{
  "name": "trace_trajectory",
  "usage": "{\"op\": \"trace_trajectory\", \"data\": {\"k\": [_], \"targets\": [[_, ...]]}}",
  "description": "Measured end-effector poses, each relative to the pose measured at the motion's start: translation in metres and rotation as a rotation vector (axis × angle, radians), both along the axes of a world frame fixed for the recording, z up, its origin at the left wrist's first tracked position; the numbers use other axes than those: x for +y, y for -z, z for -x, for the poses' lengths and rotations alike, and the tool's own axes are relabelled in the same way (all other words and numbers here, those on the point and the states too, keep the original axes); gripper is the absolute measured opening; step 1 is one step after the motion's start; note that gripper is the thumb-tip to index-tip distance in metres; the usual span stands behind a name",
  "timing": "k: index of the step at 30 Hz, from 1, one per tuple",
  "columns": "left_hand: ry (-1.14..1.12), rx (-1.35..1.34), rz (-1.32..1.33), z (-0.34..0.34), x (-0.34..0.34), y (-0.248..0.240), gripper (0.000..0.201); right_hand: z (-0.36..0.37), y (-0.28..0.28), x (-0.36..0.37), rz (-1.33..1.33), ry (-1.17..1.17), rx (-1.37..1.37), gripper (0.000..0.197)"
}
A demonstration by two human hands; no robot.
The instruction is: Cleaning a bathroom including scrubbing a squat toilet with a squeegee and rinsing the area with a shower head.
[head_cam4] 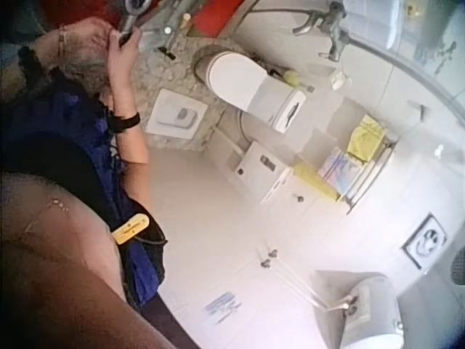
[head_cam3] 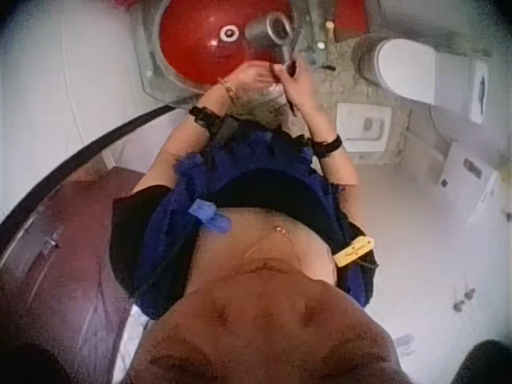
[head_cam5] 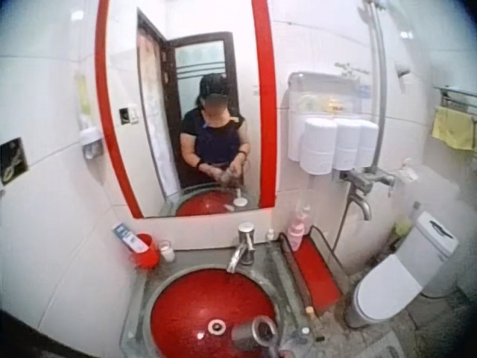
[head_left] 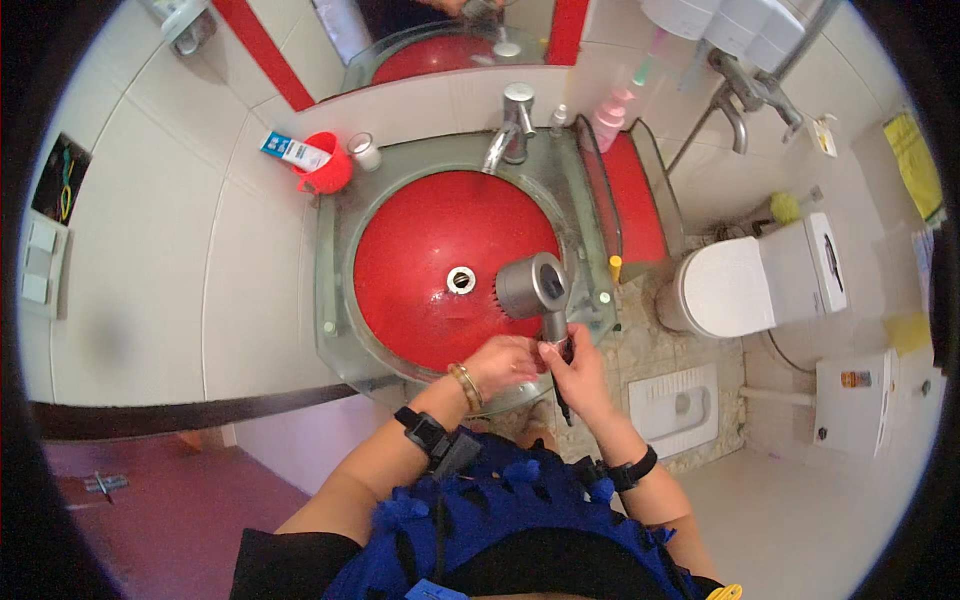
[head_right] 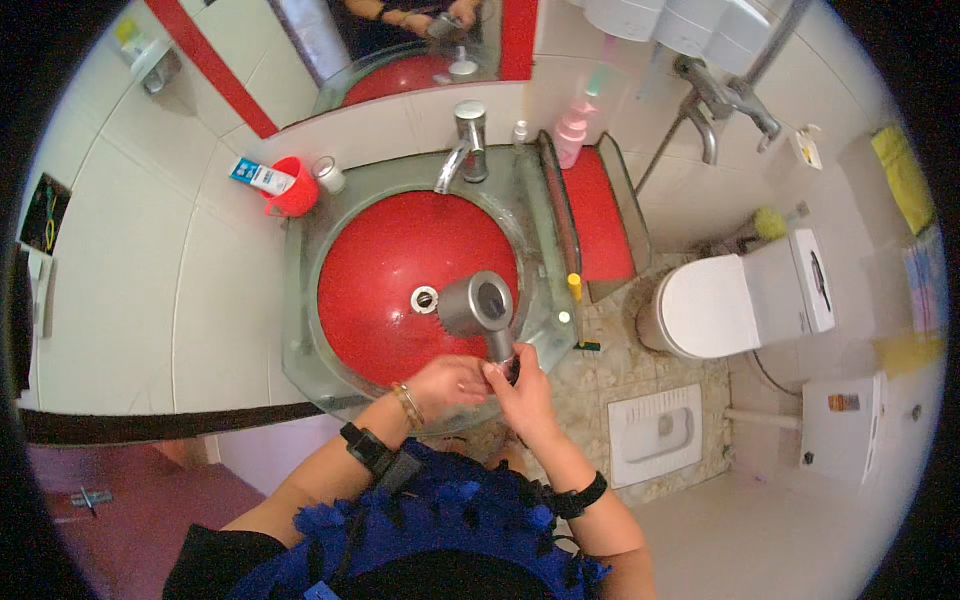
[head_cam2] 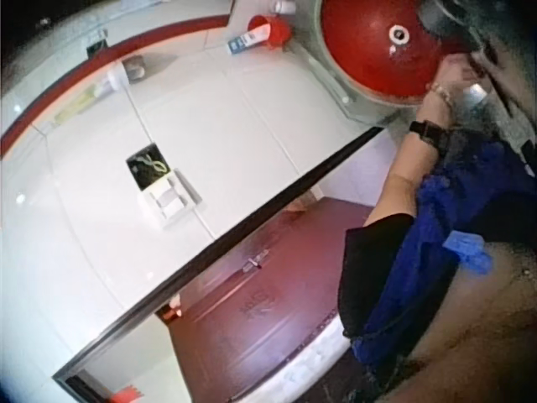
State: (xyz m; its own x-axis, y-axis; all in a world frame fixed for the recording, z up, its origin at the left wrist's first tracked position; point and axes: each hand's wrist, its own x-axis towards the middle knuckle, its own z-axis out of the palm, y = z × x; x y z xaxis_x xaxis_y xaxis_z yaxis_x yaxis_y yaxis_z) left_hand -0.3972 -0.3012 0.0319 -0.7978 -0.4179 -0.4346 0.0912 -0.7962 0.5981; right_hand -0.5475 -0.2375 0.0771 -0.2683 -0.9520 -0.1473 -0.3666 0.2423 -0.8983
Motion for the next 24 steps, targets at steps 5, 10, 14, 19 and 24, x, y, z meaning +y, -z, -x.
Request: {"op": "trace_trajectory", "data": {"k": [5,10,14,19,24], "targets": [[-0.506,-0.187,-0.249,-0.005,-0.042,0.015,0.028,-0.004,0.001,0.027,0.036,0.066,-0.077,0.038],[-0.637,0.024,-0.311,0.023,-0.048,0.012,0.039,-0.017,0.011,0.044,0.083,0.121,-0.223,0.035],[-0.697,0.030,-0.360,0.017,-0.045,0.011,0.046,-0.018,0.014,0.046,0.113,0.214,-0.266,0.035],[-0.847,-0.166,-0.427,-0.020,-0.046,0.029,0.047,-0.030,-0.007,0.025,0.202,0.340,-0.255,0.034],[-0.750,-0.111,-0.418,-0.066,-0.066,0.030,0.067,-0.051,-0.026,-0.002,0.369,0.507,-0.382,0.032]]}}
